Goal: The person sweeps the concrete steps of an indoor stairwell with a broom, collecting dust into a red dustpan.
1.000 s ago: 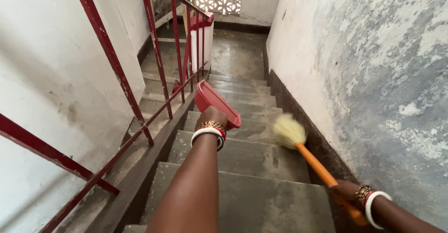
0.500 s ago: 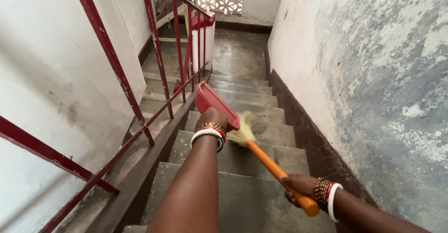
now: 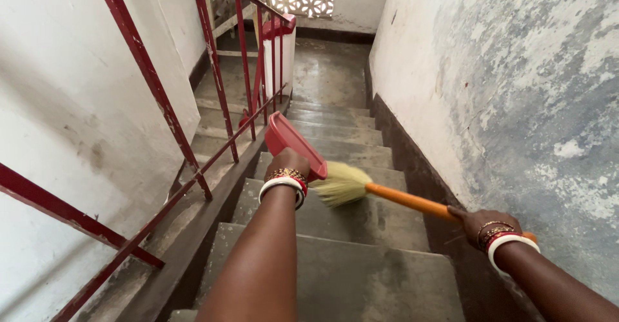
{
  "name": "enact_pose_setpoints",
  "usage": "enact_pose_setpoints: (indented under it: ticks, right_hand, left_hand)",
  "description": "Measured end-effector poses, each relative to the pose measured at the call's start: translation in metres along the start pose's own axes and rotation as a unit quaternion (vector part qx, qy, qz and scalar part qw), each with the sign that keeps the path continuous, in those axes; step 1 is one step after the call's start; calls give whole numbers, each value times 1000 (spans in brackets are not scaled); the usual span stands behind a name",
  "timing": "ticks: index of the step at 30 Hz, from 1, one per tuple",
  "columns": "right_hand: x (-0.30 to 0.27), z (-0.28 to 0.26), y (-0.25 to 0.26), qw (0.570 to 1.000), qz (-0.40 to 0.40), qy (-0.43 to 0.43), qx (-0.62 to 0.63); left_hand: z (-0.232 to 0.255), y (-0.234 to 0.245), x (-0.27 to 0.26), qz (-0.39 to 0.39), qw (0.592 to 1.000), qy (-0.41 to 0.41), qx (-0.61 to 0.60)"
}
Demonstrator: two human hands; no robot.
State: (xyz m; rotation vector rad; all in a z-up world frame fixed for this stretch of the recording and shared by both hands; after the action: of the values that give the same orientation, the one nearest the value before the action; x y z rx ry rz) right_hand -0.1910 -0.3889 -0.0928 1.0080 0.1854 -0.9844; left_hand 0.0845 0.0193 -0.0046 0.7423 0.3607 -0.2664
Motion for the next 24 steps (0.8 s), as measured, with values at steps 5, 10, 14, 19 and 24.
enact_pose_setpoints:
  ticks: [5, 10, 14, 19, 24]
  right_hand:
    - [-26, -12, 27, 998, 64, 10, 18]
    - [-58, -17, 11, 999, 13, 28, 24]
    - [-42, -6, -1, 1000, 12, 20, -3]
    - [8, -18, -16, 996, 51, 29, 64]
    - [-7, -62, 12, 988, 93, 70, 105]
  left_hand:
    - [2, 2, -2, 5, 1000, -2, -1]
    - [-1, 1, -3, 2, 1000, 6, 2]
    - [-3, 1, -1, 3, 1000, 9, -2]
    - [-9, 8, 2, 19, 1000, 3, -15]
    - [-7, 12, 5, 43, 999, 1, -8]
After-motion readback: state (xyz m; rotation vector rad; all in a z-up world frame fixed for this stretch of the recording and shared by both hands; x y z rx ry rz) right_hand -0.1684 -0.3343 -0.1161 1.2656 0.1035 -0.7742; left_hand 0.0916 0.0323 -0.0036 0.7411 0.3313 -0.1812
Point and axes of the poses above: each hand's wrist, its own x-axis towards the middle knuckle, its own y-axis out of the back of the hand, z = x × y, the point moved 8 cm from there along x, towards the middle knuckle, and after that the axes turned 9 degrees about -x, right-handed, at the moved point
